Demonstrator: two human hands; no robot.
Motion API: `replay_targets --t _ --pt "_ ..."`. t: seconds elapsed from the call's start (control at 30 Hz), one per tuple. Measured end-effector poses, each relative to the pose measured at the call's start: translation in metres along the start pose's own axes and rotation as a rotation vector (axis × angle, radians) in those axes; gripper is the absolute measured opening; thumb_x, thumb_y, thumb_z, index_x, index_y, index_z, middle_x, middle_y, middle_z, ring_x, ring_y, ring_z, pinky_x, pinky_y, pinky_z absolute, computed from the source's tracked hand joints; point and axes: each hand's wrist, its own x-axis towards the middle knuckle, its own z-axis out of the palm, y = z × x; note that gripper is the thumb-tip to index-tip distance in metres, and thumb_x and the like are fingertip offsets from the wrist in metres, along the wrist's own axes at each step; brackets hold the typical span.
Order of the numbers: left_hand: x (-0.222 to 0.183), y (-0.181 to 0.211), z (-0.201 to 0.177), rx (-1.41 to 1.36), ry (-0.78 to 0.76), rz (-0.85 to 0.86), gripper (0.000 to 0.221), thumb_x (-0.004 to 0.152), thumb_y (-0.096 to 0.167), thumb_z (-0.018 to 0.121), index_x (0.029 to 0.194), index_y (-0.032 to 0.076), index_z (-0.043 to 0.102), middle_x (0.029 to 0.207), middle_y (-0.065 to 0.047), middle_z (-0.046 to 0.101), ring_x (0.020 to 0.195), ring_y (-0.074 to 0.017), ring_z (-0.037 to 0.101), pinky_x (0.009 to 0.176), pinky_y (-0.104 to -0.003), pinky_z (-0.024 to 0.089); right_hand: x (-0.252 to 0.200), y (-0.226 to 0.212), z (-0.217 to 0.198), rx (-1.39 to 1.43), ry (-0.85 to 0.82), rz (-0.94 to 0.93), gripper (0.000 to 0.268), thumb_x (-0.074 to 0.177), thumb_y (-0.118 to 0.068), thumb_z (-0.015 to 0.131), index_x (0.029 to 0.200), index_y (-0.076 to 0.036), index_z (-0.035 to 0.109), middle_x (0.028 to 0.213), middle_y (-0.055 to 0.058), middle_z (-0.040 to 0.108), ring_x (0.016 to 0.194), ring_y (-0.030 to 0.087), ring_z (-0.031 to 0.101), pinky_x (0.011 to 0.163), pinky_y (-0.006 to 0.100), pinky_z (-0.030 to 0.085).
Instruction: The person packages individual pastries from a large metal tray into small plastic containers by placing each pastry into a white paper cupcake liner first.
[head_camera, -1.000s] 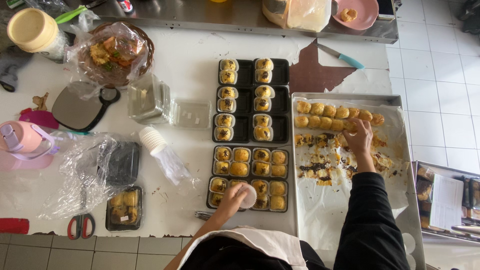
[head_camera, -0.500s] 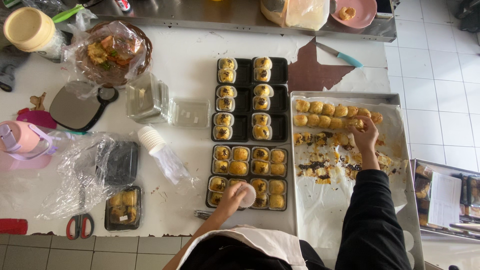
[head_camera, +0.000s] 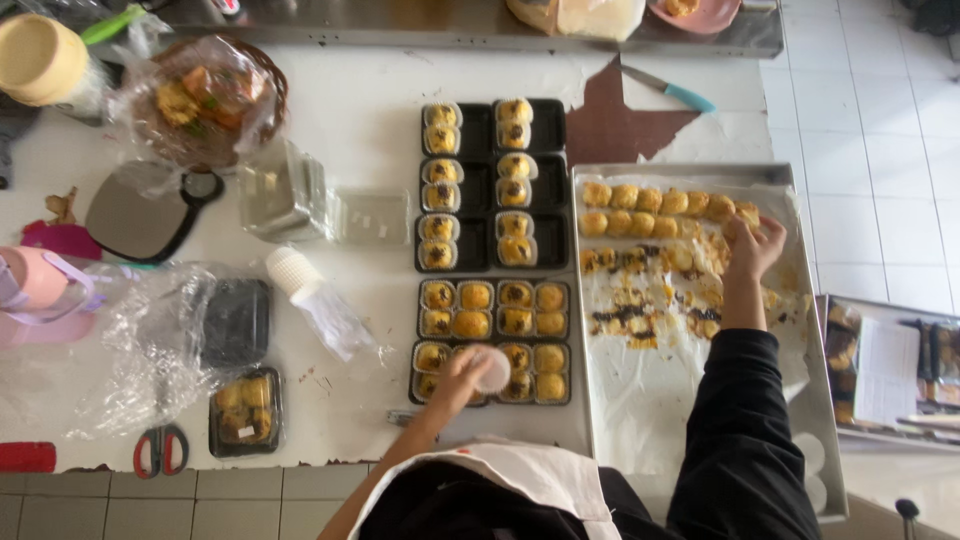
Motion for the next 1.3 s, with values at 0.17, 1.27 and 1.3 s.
replay_targets --t 0.17,1.27,1.3 --pt "0.021 0.022 -0.015 -0.102 0.022 0.069 0.063 0.091 0.056 0.053 0.139 0.015 0.053 0.122 -0.015 0.066 0.103 -0.0289 0.072 0.07 -0.038 0.06 -0.095 -0.034 0.036 0.094 -0.241 0.142 0.046 0.091 -0.001 0.072 0.131 -0.005 0.051 0.115 0.013 0.068 0.1 0.022 0.072 0.08 0.031 0.065" --pt "-0.008 0.0 -0.015 -0.798 -0.292 0.293 0.041 0.107 0.043 0.046 0.123 0.009 0.064 0.116 -0.006 0.07 0.106 -0.0185 0.066 0.095 -0.043 0.05 -0.42 -0.074 0.128 -0.749 -0.835 -0.938 0.049 0.069 -0.024 0.089 0.112 -0.012 0.068 0.113 0.009 0.071 0.117 0.032 0.06 0.097 0.047 0.051" --pt "-0.006 -0.002 -0.014 -0.796 -0.256 0.283 0.039 0.107 0.041 0.046 0.123 0.009 0.064 0.116 -0.006 0.069 0.108 -0.0184 0.065 0.097 -0.043 0.05 -0.42 -0.074 0.128 -0.756 -0.84 -1.005 0.049 0.069 -0.027 0.09 0.111 -0.013 0.069 0.111 0.007 0.071 0.117 0.032 0.059 0.099 0.049 0.049"
